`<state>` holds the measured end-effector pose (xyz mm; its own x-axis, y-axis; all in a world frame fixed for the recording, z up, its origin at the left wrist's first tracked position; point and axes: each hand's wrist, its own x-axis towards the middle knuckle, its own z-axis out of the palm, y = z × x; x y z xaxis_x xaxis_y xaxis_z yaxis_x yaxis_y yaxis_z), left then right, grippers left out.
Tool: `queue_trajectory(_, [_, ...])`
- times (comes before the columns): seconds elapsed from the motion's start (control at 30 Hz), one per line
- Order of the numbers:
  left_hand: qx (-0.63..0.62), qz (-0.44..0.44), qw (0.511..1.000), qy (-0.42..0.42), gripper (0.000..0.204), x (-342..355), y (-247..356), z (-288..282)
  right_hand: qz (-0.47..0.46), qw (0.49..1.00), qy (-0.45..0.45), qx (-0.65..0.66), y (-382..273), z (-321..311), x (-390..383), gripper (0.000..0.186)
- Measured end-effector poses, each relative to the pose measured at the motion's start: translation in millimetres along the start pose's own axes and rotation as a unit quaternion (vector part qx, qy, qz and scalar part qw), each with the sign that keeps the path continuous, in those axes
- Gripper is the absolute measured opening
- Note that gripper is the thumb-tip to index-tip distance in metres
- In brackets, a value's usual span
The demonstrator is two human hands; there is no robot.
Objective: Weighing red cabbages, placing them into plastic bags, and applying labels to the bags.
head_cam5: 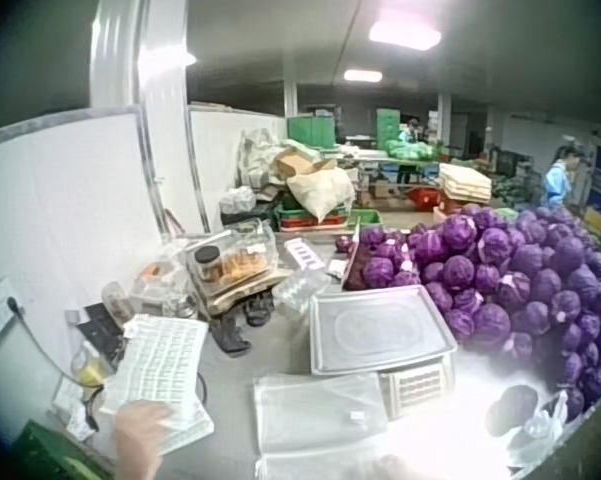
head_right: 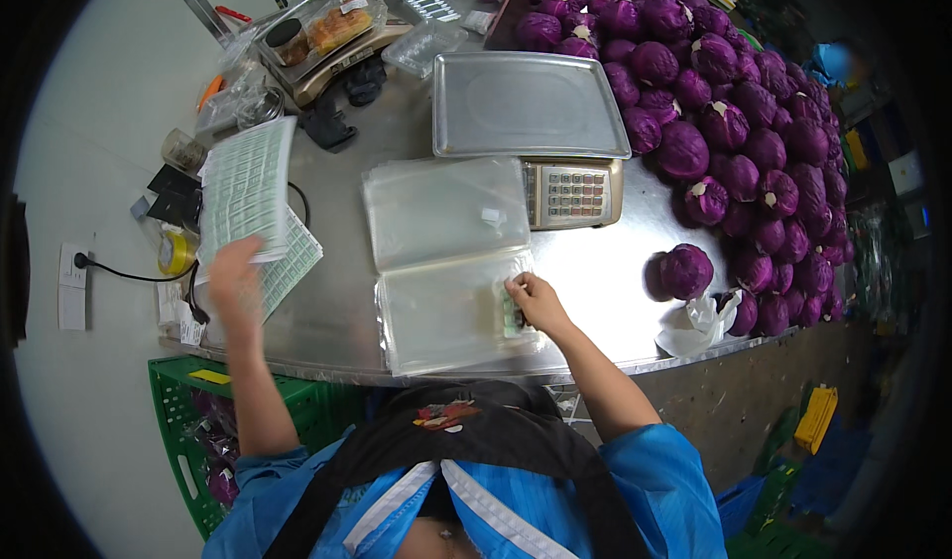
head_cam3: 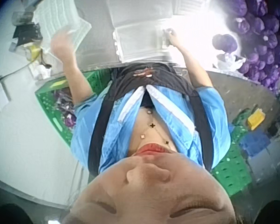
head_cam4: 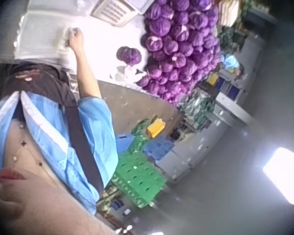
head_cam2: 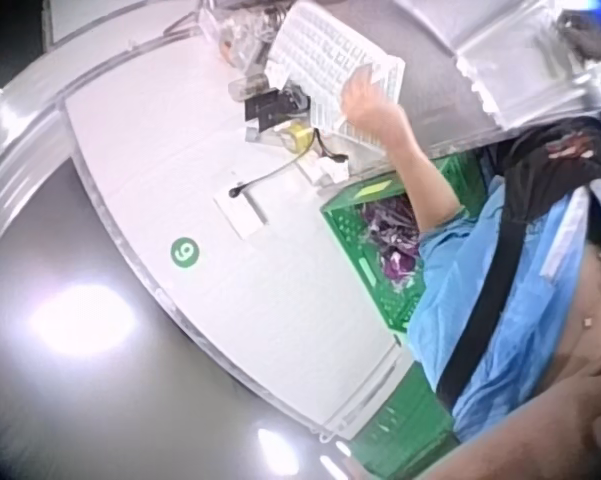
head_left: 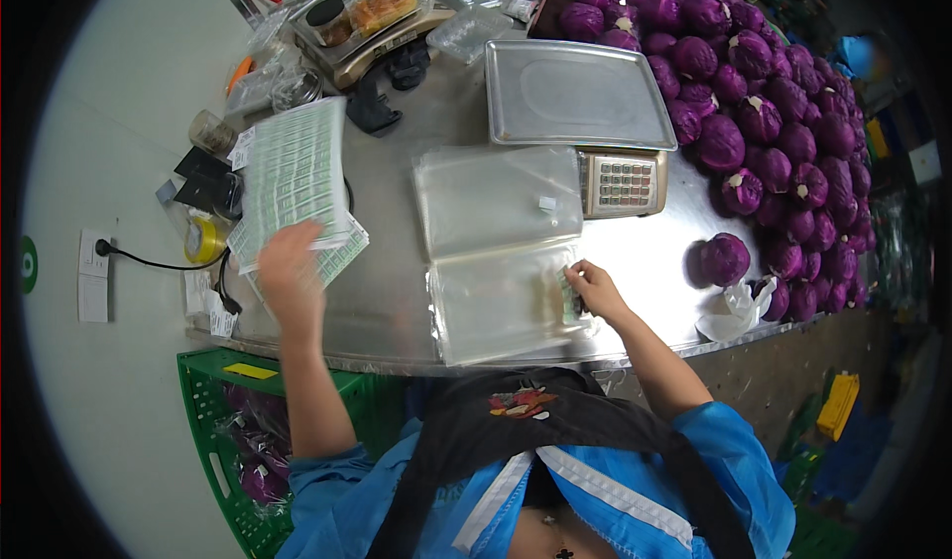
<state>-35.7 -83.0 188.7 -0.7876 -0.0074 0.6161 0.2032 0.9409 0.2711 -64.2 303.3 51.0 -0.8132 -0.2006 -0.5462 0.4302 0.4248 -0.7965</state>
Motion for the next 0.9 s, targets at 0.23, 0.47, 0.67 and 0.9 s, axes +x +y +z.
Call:
queue_trajectory(0.23, [-0.129,-0.007,0.901,-0.415,0.017,-141,54,124,0.003,0.905,-0.011,-0.426,-7,13,18,0.034])
queue_trajectory(0.47, [-0.52,-0.539,0.641,-0.169,0.009,-150,14,158,0.006,0.972,0.079,-0.223,31,-33,32,0.027])
queue_trajectory(0.67, [-0.225,0.052,0.919,-0.32,0.008,-145,52,133,0.011,0.892,0.013,-0.451,5,25,30,0.043])
queue_trajectory(0.9, [-0.402,-0.357,0.798,-0.272,0.009,-144,30,156,0.01,0.968,0.152,-0.201,20,-38,48,0.045])
